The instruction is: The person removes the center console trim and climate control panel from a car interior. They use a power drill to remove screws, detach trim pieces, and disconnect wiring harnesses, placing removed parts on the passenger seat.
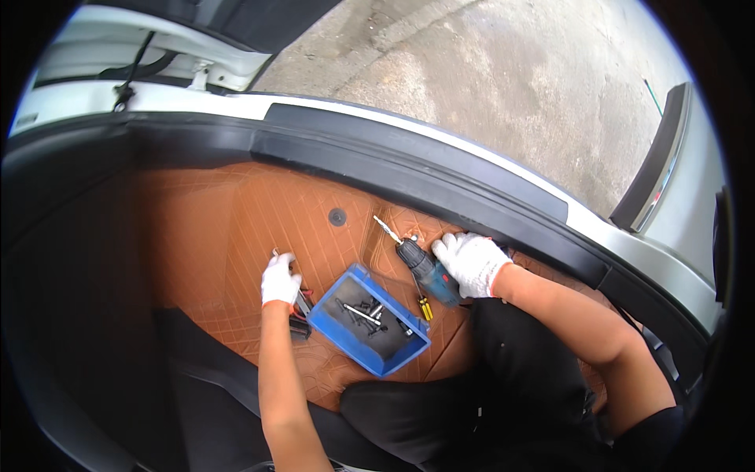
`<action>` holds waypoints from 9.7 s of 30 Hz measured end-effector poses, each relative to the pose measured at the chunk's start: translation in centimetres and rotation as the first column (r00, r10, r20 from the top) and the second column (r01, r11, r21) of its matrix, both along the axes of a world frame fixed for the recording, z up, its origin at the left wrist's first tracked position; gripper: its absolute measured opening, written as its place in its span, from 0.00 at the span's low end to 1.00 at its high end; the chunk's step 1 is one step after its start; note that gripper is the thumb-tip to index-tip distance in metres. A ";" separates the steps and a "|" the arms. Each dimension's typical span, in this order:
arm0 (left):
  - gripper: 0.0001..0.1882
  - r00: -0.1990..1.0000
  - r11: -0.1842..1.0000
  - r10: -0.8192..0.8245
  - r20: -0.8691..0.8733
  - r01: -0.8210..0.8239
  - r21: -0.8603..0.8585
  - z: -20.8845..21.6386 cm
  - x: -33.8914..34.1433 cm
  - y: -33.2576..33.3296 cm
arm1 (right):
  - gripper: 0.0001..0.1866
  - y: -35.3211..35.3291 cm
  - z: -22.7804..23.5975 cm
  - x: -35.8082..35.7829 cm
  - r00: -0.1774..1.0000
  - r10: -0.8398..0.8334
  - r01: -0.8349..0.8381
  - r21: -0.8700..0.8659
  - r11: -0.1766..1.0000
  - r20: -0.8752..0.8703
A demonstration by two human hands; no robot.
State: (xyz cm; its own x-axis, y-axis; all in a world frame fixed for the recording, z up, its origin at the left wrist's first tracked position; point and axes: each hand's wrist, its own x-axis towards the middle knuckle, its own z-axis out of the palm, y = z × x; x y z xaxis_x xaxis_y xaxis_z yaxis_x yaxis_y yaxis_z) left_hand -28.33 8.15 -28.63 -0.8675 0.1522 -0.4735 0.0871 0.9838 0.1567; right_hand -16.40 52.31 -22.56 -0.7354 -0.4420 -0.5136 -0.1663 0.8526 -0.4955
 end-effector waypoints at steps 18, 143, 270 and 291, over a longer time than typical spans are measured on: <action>0.13 0.861 0.942 0.318 -0.397 -0.239 0.236 4.3 6.3 2.5 | 0.24 -2.0 -1.8 2.4 0.984 0.016 0.021 0.203 0.979 -0.177; 0.15 0.328 0.567 0.824 -0.462 -0.503 0.652 22.1 60.8 -16.4 | 0.19 -48.8 39.2 34.0 0.789 0.584 -0.574 -0.108 0.811 0.193; 0.23 -0.174 0.123 0.899 -0.401 -0.779 0.614 32.6 55.1 -7.9 | 0.12 -50.7 26.3 18.2 0.869 0.255 0.295 -0.858 0.420 0.423; 0.21 -0.133 0.184 0.869 -0.476 -0.807 0.561 32.1 54.7 -7.8 | 0.17 -21.2 15.6 30.9 0.970 0.224 -0.236 -0.608 0.758 -0.096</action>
State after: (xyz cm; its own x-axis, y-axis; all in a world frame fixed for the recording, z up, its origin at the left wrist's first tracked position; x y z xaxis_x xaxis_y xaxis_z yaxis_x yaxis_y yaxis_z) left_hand 26.35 0.32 3.52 -0.2797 -0.9434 0.1781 -0.7152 0.3285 0.6169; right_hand 14.53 31.15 -6.95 -0.5764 -0.8146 -0.0653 -0.3305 0.3054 -0.8930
